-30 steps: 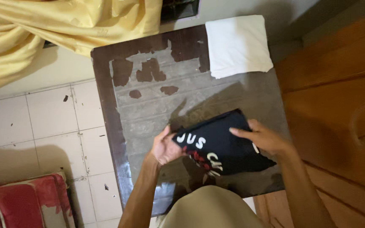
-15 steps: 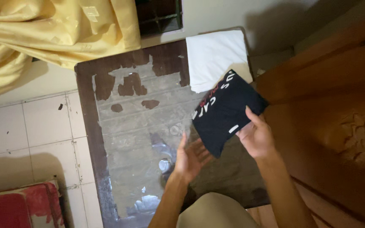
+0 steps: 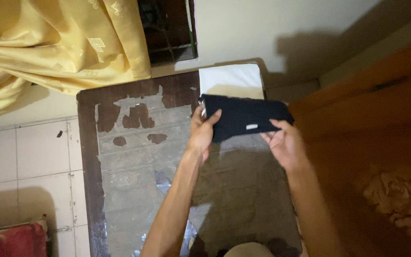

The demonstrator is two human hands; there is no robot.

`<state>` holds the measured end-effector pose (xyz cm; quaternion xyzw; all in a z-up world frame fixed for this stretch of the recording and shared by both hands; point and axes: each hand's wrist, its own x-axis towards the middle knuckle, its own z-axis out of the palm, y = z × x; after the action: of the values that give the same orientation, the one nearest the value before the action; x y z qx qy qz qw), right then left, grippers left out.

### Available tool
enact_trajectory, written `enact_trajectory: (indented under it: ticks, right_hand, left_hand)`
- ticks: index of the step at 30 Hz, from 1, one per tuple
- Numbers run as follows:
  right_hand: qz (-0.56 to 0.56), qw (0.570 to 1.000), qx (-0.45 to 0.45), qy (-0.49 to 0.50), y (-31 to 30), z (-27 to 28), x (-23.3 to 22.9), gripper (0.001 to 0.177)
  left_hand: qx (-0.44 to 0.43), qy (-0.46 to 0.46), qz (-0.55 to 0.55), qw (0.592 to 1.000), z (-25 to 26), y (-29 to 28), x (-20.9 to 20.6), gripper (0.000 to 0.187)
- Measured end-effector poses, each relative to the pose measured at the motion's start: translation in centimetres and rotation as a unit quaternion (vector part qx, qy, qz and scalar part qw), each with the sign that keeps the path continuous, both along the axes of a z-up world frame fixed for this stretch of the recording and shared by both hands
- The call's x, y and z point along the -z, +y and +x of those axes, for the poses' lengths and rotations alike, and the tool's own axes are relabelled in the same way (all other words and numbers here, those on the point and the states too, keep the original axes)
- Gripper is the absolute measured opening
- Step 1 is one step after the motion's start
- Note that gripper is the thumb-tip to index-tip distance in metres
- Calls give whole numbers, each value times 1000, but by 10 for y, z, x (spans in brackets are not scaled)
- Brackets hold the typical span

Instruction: The person folds two shirts on a table by tucking in the sides and sleeves, then smoothing the fabric by hand.

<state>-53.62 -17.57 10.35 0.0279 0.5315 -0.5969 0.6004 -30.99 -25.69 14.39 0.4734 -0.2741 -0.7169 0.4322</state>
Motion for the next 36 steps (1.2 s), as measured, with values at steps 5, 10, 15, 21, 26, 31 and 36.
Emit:
enact_trajectory:
  ticks: [5,10,15,21,26,31,36]
  right_hand:
    - [-126,990,-18,-58,-43,-25,-2,37]
    - [-199,978,-11,-64,-77,-18,-28,38]
    - [-140,990,-21,-1,-76,-15,33,46]
    - [-9,995,-48,81,-41,-10,127,42]
    - [-22,998,-31,59,-32,-16,153,38]
    - [-17,999,5,-37,-39,-19,180,31]
    - [-11,998,-35,-49,-41,-18,147,43]
  left_hand:
    - [35,-19,-12,999,-20,-65,13,51]
    - [47,144,-135,979,-22,-106,29,57]
    - [36,-31,-111,993,-8,-92,114,50]
    - [59,-123,-16,990,22,-26,219,45]
    - [72,-175,25,982,28,-12,195,47]
    - [66,-173,-3,983,16,-33,193,51]
    - [90,-123,83,985,8,-56,173,42]
